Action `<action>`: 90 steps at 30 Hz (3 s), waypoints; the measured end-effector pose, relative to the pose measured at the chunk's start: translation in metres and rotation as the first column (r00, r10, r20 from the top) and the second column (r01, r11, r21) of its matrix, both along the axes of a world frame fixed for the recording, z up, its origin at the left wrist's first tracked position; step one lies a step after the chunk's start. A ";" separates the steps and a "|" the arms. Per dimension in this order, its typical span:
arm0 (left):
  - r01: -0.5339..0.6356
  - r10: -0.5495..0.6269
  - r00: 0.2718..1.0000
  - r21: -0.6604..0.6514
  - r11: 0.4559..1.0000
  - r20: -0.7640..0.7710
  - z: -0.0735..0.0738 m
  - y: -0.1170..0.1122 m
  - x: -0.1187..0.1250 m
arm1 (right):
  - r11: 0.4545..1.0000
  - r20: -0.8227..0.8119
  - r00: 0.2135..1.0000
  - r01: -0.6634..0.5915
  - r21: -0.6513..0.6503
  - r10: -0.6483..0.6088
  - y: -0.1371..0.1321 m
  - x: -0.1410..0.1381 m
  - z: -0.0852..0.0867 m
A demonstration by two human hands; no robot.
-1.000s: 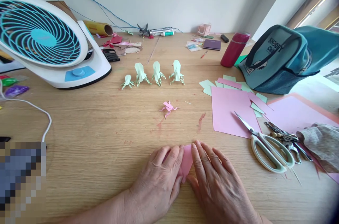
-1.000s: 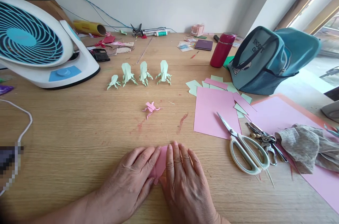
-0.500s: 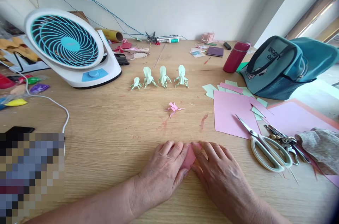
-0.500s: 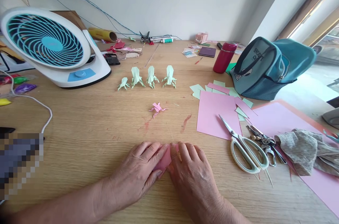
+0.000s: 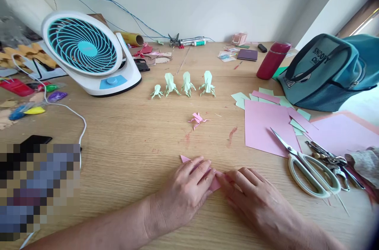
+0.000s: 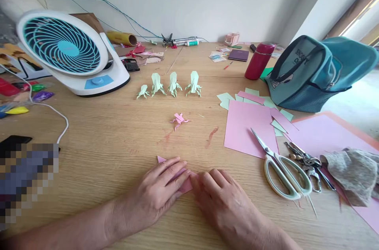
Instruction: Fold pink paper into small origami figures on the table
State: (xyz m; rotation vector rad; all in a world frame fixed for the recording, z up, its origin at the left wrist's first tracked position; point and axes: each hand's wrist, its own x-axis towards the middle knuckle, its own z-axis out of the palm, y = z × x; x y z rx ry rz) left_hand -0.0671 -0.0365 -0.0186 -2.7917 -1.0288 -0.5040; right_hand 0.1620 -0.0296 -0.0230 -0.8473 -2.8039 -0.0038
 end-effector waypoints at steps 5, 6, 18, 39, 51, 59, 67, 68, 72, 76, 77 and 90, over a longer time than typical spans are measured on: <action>-0.083 0.080 0.995 -0.039 0.996 -0.064 -0.007 -0.007 -0.002 | 0.996 -0.022 1.000 0.001 -0.090 -0.003 0.001 0.009 0.002; -0.109 0.106 0.991 -0.033 0.994 -0.076 -0.009 -0.009 -0.002 | 0.995 -0.023 1.000 0.003 -0.097 -0.006 0.001 0.009 0.003; -0.412 0.418 0.839 0.096 0.906 -0.348 0.000 -0.018 0.000 | 0.997 -0.081 0.994 0.071 0.022 -0.069 -0.004 0.009 0.007; -0.584 0.597 0.759 0.134 0.801 -0.262 -0.018 -0.017 0.008 | 0.945 0.059 0.946 0.312 0.098 -0.319 -0.017 -0.009 0.007; -0.545 0.560 0.776 0.139 0.827 -0.289 -0.010 -0.017 0.005 | 0.926 0.109 0.920 0.375 0.034 -0.377 -0.022 -0.012 0.007; -0.536 0.511 0.765 0.052 0.843 -0.391 0.003 -0.022 0.011 | 0.944 0.129 0.937 0.310 0.116 -0.323 -0.025 -0.007 0.009; -0.540 0.516 0.723 0.092 0.837 -0.459 0.007 -0.022 0.014 | 0.903 -0.043 0.913 0.407 0.140 -0.405 -0.005 0.006 0.011; -0.540 0.515 0.718 0.092 0.836 -0.467 0.007 -0.022 0.015 | 0.901 -0.057 0.908 0.419 0.111 -0.415 -0.001 0.008 0.010; -0.540 0.516 0.716 0.095 0.836 -0.469 0.007 -0.022 0.016 | 0.891 -0.085 0.889 0.453 0.024 -0.449 0.009 0.011 0.007; -0.558 0.537 0.694 0.113 0.822 -0.479 0.009 -0.027 0.017 | 0.897 -0.123 0.889 0.443 -0.011 -0.441 0.010 0.011 0.005; -0.557 0.539 0.689 0.121 0.821 -0.485 0.009 -0.029 0.018 | 0.898 -0.126 0.891 0.439 -0.013 -0.437 0.011 0.011 0.005; -0.489 0.514 0.694 0.194 0.851 -0.505 0.005 -0.035 0.010 | 0.896 -0.224 0.872 0.398 -0.197 -0.436 0.014 0.013 -0.002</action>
